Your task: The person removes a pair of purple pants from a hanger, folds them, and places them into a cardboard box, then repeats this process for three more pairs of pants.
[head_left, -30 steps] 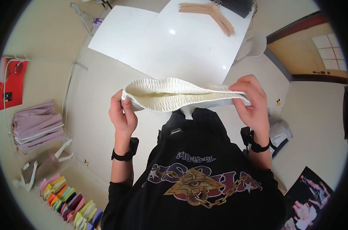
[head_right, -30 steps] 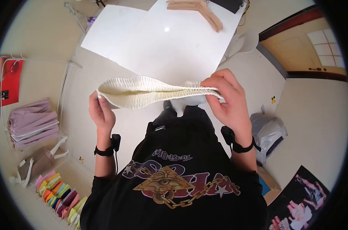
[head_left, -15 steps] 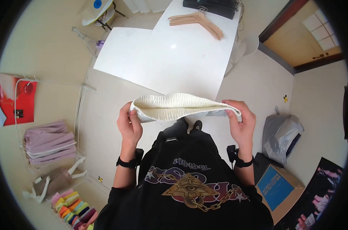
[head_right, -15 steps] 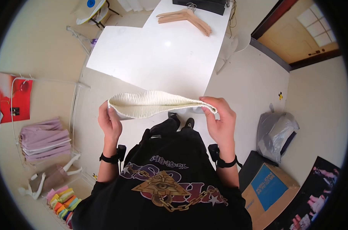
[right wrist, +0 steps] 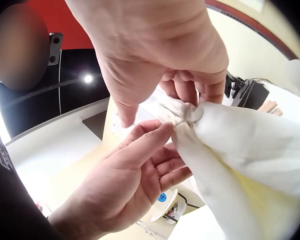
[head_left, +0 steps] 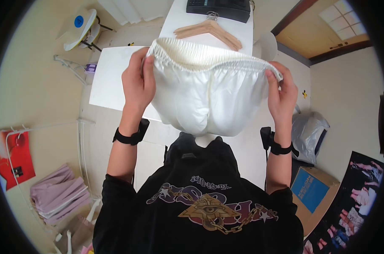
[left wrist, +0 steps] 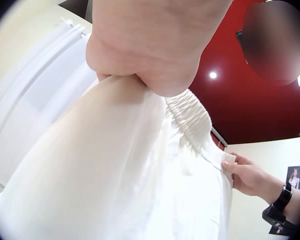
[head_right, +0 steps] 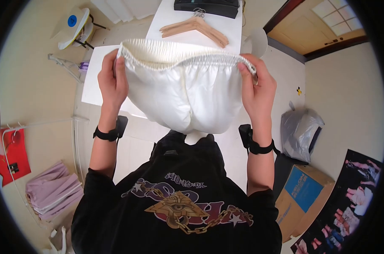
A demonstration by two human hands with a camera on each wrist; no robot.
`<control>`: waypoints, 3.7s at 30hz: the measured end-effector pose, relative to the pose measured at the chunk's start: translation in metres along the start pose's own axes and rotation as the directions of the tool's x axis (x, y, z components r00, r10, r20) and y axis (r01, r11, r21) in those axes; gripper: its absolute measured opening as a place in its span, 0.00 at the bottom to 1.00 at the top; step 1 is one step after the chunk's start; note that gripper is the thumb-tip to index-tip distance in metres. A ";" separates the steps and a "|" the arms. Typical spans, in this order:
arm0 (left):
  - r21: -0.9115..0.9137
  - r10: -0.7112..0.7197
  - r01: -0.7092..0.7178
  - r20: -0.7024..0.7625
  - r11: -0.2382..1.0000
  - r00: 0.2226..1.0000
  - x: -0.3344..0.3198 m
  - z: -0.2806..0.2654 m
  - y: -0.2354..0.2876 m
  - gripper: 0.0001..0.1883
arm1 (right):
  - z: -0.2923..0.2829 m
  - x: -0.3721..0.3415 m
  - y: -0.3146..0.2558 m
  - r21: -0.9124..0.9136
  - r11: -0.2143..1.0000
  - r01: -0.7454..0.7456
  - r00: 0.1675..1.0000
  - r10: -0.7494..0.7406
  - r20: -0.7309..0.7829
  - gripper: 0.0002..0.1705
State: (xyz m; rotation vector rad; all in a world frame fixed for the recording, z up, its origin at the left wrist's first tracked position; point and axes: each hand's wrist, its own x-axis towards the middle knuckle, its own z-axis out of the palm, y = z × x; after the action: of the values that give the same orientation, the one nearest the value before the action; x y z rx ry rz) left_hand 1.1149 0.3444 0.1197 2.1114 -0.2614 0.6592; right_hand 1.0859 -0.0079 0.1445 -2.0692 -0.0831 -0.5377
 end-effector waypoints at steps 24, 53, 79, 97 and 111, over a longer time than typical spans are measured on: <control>-0.205 -0.165 0.304 0.507 0.930 0.846 -0.129 0.088 0.059 0.11 | 0.062 -0.098 -0.003 0.111 0.919 -0.378 0.897 0.333 0.292 0.21; -0.871 0.627 0.239 0.478 0.430 0.615 -0.018 0.117 0.213 0.19 | -0.191 -0.135 -0.157 -0.189 0.979 0.073 0.947 -0.128 -0.296 0.15; -0.926 0.620 0.376 0.309 0.024 0.721 0.236 -0.141 0.301 0.21 | -0.236 0.096 -0.241 -0.156 0.801 0.578 0.698 -0.584 -0.415 0.21; -0.350 -0.164 0.707 0.820 0.615 0.549 -0.132 -0.036 0.113 0.21 | -0.066 -0.126 -0.072 0.348 0.883 -0.316 0.865 0.118 0.487 0.12; -0.210 -0.642 0.833 0.552 0.511 0.533 -0.085 0.088 -0.077 0.23 | 0.143 -0.029 0.107 0.244 0.812 -0.530 0.825 0.428 0.368 0.20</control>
State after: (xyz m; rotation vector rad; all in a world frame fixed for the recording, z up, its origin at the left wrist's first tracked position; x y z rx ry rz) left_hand 1.1075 0.3137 -0.0212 1.6202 0.2930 -0.3824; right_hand 1.1378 0.0574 -0.0159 -1.7225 0.1700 0.1095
